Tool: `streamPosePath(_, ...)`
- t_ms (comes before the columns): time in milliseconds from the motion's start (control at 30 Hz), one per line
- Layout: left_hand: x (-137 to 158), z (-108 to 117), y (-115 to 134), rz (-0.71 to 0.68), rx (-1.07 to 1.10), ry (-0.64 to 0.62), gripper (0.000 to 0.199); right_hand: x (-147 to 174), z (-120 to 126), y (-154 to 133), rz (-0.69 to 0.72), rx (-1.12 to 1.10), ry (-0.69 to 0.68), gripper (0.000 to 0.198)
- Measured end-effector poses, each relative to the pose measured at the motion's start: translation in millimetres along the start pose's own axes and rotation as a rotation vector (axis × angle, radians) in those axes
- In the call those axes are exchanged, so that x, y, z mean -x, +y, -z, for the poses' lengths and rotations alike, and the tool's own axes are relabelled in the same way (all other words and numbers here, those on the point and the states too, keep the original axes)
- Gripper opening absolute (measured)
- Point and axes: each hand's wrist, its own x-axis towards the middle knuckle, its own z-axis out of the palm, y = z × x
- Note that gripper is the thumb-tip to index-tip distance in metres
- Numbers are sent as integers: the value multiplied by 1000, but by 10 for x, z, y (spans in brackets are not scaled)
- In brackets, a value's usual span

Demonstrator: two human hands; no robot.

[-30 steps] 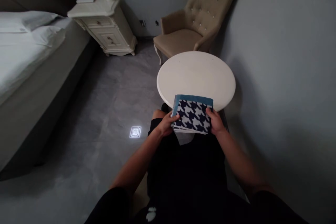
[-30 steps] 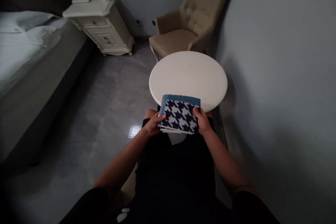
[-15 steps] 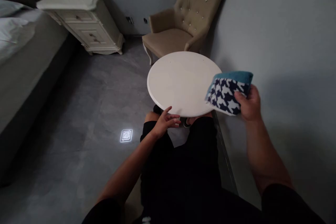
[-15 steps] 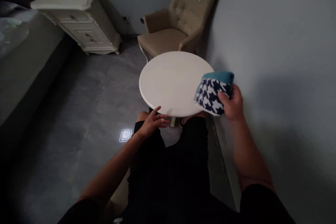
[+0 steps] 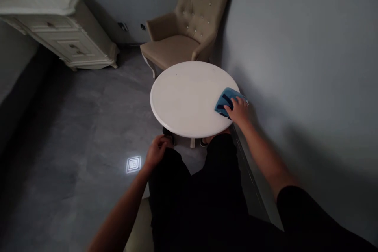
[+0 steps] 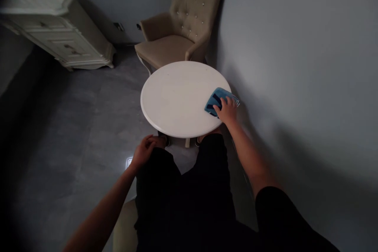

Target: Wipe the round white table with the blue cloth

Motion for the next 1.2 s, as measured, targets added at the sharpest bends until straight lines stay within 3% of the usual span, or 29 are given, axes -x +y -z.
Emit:
streamPosePath(100,-107,59,-66,-24,-102,-60,55,-157,-195,-111,-78,-28,-47,93)
streamPosePath(200,-256,83,-160,-58,-227,-80,52,-319,-345,-150,-122,-37,-52,94)
streamPosePath(300,-400,72,-276,22,-306,-61,49,-610,-405,-60,-190,-13,-42,94)
streamPosePath(400,-506,53,-378,134,-349,-45,47,-1094,-387,98,-256,26,-87,97)
streamPosePath(500,-571,62,-465,150,-368,-55,48,-1688,-380,195,-295,38,-105,105)
streamPosePath(667,-650,94,-618,210,-354,-12,51,-2724,-614,-65,-243,112,-168,103)
streamPosePath(800,-706,103,-726,191,-331,-25,48,-3489,-1097,-821,-98,147,-216,100)
streamPosePath(867,-725,117,-766,192,-331,-35,47,-3717,-1404,-1413,24,113,-234,101)
streamPosePath(933,-739,139,-791,197,-345,-40,46,-3731,-1700,-2122,151,66,-273,103)
streamPosePath(1000,-752,161,-799,197,-366,-54,45,-3502,-1933,-2868,275,29,-336,103)
streamPosePath(1100,-766,181,-777,198,-399,-88,45,-2857,-2110,-3808,469,12,-384,95)
streamPosePath(1200,-754,183,-730,202,-428,-89,47,-2289,-2108,-4260,588,36,-380,87)
